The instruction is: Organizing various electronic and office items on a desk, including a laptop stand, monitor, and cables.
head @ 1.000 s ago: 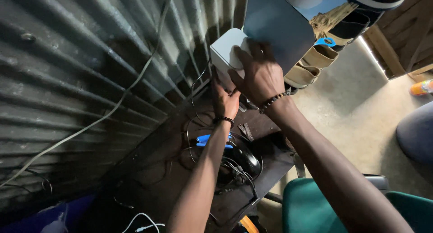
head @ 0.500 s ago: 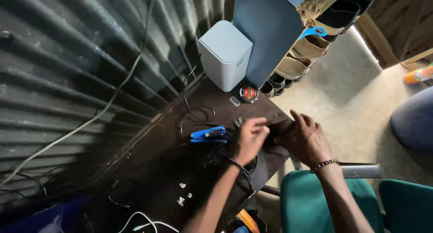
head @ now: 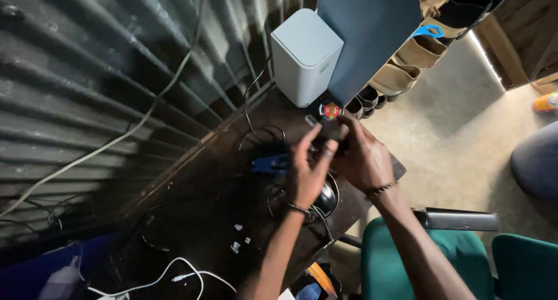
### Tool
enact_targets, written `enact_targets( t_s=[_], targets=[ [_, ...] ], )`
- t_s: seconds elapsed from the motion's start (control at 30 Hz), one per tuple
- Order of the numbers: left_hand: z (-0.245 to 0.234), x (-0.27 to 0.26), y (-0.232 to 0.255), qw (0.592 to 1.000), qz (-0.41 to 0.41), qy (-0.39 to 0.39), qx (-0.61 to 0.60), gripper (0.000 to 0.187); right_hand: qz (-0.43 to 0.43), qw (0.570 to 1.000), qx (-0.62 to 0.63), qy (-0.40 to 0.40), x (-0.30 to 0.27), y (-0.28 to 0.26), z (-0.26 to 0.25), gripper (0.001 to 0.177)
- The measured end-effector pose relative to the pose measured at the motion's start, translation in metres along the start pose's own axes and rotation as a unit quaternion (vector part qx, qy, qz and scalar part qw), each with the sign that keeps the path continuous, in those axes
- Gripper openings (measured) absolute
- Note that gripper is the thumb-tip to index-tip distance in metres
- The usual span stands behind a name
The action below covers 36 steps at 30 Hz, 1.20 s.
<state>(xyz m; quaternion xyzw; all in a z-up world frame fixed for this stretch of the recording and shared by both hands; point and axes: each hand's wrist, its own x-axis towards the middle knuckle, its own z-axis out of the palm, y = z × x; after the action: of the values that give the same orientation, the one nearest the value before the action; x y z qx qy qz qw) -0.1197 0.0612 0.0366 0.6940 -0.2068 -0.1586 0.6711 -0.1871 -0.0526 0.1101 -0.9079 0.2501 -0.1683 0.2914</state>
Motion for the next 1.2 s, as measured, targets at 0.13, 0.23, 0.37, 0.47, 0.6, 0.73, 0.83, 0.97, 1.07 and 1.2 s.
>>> enact_targets(
  t_s=[0.13,0.23,0.37,0.47,0.6,0.73,0.83,0.97,1.07,1.2],
  targets=[
    [-0.042,0.036,0.002,0.998,0.019,0.041,-0.044,0.052,0.013,0.999,0.031,-0.039,0.029,-0.037,0.022,0.086],
    [-0.062,0.06,-0.005,0.993,-0.006,0.058,-0.107,0.057,-0.047,0.997,0.044,0.032,0.045,-0.057,0.045,0.063],
    [-0.078,0.098,-0.038,0.995,-0.016,0.1,-0.003,0.053,-0.049,0.992,0.111,0.044,0.063,-0.05,0.086,0.067],
    [-0.082,0.12,-0.05,0.994,-0.052,0.1,0.011,0.05,-0.103,0.987,0.115,0.051,0.071,-0.039,0.104,0.066],
    [-0.082,0.146,-0.085,0.992,-0.077,0.103,-0.007,0.048,-0.074,0.994,0.059,0.047,0.08,-0.026,0.129,0.045],
    [-0.078,0.151,-0.093,0.992,-0.029,0.115,0.037,0.048,-0.017,0.998,0.048,0.025,0.083,-0.026,0.133,0.033],
    [-0.077,0.144,-0.104,0.991,-0.02,0.121,0.053,0.05,-0.098,0.986,0.081,0.103,0.078,-0.026,0.132,0.032],
    [-0.072,0.137,-0.095,0.983,-0.067,0.127,0.113,0.056,-0.062,0.99,0.081,0.099,0.071,-0.024,0.129,0.031],
    [-0.073,0.134,-0.092,0.98,-0.106,0.118,0.118,0.058,-0.05,0.991,0.081,0.099,0.068,-0.028,0.124,0.033],
    [-0.076,0.136,-0.103,0.986,-0.078,0.114,0.09,0.055,-0.049,0.992,0.068,0.095,0.068,-0.028,0.122,0.03]
  ],
)
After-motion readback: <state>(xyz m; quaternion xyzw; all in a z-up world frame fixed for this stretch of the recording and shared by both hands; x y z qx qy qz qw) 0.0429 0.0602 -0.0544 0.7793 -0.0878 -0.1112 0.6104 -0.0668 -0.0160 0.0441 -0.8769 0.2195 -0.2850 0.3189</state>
